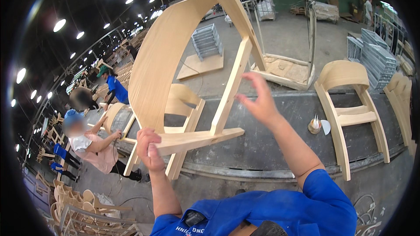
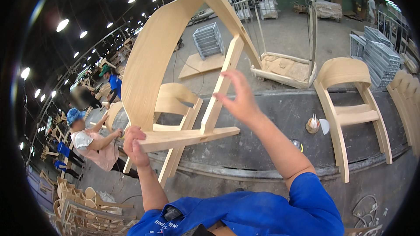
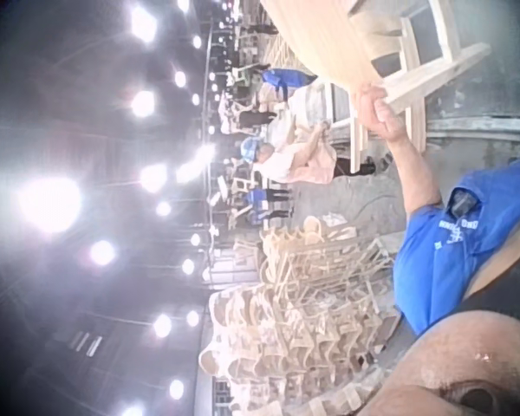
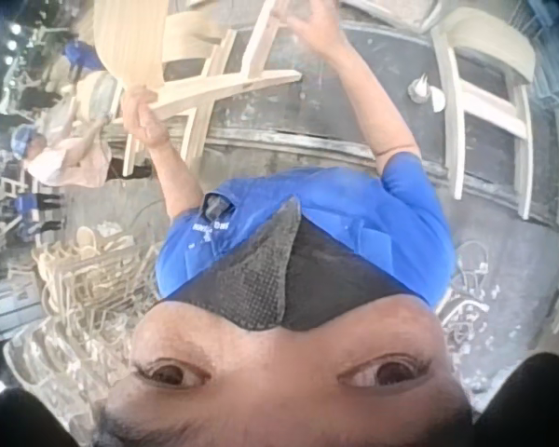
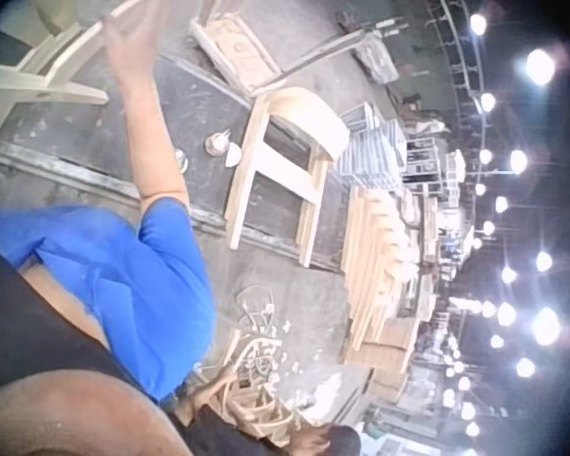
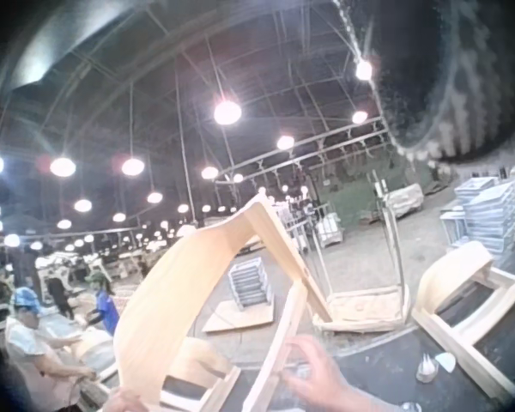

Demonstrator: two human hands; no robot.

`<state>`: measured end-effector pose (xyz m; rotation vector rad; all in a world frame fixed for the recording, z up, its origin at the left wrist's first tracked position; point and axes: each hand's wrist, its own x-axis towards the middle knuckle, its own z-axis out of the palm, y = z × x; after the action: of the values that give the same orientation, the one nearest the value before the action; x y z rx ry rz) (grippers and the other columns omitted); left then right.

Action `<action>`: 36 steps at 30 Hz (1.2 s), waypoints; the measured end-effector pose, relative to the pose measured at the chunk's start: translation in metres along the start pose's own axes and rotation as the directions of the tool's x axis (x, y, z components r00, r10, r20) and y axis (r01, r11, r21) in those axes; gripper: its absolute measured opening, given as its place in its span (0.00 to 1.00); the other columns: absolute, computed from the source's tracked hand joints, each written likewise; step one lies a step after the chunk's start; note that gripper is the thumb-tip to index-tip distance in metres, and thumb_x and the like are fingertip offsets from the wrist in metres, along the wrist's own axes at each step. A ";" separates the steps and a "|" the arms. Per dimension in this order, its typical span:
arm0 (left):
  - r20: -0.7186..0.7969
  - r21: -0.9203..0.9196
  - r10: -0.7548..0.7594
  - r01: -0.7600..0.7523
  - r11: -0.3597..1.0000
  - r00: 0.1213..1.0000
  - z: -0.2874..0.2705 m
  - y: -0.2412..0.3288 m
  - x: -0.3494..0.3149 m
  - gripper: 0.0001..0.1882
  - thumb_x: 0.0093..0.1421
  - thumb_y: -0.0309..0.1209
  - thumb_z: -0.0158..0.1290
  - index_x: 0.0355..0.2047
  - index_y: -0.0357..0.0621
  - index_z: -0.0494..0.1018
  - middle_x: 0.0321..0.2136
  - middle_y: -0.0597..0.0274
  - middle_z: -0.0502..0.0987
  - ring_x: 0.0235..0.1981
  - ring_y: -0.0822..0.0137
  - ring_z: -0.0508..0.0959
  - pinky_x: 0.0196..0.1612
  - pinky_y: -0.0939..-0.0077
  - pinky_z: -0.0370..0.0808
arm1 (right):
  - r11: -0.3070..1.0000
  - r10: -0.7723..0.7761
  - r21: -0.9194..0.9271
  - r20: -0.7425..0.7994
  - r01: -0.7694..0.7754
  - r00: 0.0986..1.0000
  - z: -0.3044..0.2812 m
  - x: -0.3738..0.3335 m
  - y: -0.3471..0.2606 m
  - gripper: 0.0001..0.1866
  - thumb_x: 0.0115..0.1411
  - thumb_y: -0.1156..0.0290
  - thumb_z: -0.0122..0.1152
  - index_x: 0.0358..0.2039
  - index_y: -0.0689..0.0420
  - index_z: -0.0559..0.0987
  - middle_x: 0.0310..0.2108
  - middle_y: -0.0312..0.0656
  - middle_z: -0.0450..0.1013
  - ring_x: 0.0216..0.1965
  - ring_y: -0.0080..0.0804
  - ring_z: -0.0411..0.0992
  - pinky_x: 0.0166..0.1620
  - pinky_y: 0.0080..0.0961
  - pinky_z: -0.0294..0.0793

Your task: The person uses a handheld orbital sander to smooth the surfaces of unfinished wooden chairs. They repeatedly reposition the chairs to access different parts, including the legs, seat, and backrest, while other workers perform similar tasks in the background.

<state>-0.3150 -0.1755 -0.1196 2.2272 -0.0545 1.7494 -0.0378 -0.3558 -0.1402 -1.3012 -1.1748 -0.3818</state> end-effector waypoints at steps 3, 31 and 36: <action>-0.023 0.033 -0.014 0.015 0.999 1.000 -0.016 -0.020 -0.005 0.20 0.59 0.42 0.41 0.18 0.39 0.66 0.21 0.54 0.71 0.28 0.57 0.69 0.46 0.60 0.66 | 0.987 -0.031 -0.163 -0.197 -0.001 0.980 -0.033 0.033 0.022 0.30 0.52 0.60 0.69 0.51 0.59 0.68 0.51 0.48 0.65 0.56 0.44 0.64 0.59 0.37 0.63; -0.178 -0.769 -0.697 0.344 0.538 0.694 -0.059 -0.177 -0.034 0.27 0.67 0.41 0.32 0.54 0.31 0.65 0.60 0.45 0.64 0.60 0.52 0.66 0.64 0.56 0.60 | 0.979 -0.201 -0.059 -0.116 0.195 0.973 -0.086 0.043 -0.027 0.40 0.55 0.42 0.61 0.59 0.60 0.68 0.50 0.49 0.72 0.51 0.39 0.71 0.52 0.32 0.69; -0.202 -0.670 -0.641 0.373 0.642 0.741 -0.061 -0.169 -0.040 0.27 0.66 0.40 0.34 0.53 0.28 0.65 0.58 0.44 0.67 0.60 0.54 0.67 0.63 0.59 0.61 | 0.957 -0.286 -0.080 -0.110 0.278 0.952 -0.091 0.063 0.010 0.35 0.59 0.45 0.59 0.57 0.60 0.70 0.50 0.49 0.72 0.53 0.32 0.67 0.55 0.31 0.65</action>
<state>-0.3459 -0.0046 -0.1814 1.2033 0.1208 1.5463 0.0376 -0.4094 -0.0785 -1.1481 -1.2569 -0.7027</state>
